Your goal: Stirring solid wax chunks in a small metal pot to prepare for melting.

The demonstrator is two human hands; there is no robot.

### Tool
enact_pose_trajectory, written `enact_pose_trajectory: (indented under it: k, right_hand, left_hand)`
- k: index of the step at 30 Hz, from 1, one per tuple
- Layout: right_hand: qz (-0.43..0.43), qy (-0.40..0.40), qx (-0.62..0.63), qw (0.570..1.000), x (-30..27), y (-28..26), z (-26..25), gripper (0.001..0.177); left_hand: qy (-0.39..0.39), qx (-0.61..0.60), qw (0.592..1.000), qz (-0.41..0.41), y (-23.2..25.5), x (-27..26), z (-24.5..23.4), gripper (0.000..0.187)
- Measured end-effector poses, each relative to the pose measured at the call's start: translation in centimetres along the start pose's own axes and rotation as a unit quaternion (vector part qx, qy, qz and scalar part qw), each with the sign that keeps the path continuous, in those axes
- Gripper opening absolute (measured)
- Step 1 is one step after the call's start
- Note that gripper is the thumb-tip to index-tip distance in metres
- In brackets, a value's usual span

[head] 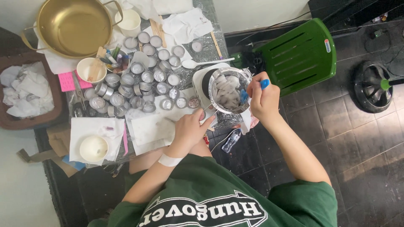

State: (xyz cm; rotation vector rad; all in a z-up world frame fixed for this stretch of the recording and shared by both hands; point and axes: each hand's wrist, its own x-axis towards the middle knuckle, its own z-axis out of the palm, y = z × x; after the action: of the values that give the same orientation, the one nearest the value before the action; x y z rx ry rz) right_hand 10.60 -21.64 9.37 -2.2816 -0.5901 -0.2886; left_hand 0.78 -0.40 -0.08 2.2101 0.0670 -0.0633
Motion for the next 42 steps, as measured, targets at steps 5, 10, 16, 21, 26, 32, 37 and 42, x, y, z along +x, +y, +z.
enact_pose_trajectory:
  k: [5, 10, 16, 21, 26, 32, 37, 42]
  right_hand:
    - [0.061, 0.033, 0.016, 0.997, -0.1, -0.9, 0.2, 0.022]
    - [0.169, 0.051, 0.17, 0.97, 0.8, 1.6, -0.3, 0.024]
    - [0.211, 0.084, 0.288, 0.93, 1.7, 3.5, -0.3, 0.023]
    - [0.123, 0.149, 0.267, 0.944, 1.8, 2.3, -0.9, 0.026]
    - [-0.061, 0.049, 0.151, 0.985, 2.3, 0.9, -1.9, 0.039]
    - [-0.232, -0.126, -0.043, 0.963, 3.8, -1.1, -2.8, 0.036]
    - [-0.283, -0.156, -0.116, 0.939, 3.6, -1.3, -1.5, 0.024]
    - [-0.276, -0.193, -0.141, 0.931, 3.8, -1.7, -0.4, 0.023]
  left_hand:
    - [0.01, -0.018, 1.0, 0.007, 0.0, -0.1, 0.1, 0.045]
    - [-0.028, -0.007, 1.0, 0.004, -0.2, 0.5, -0.7, 0.046]
    - [-0.035, 0.012, 0.999, 0.02, -0.6, 0.5, -0.7, 0.047]
    - [-0.015, 0.005, 1.0, 0.025, -0.8, 0.3, 0.1, 0.047]
    - [-0.018, 0.012, 1.0, 0.023, -0.3, 0.2, -0.7, 0.047]
    - [0.009, 0.015, 1.0, 0.023, 0.2, 0.0, -1.0, 0.045]
    - [0.05, 0.061, 0.996, 0.048, 0.0, -0.4, 0.5, 0.044]
    - [0.04, 0.072, 0.997, 0.012, 0.7, -0.3, 0.3, 0.044]
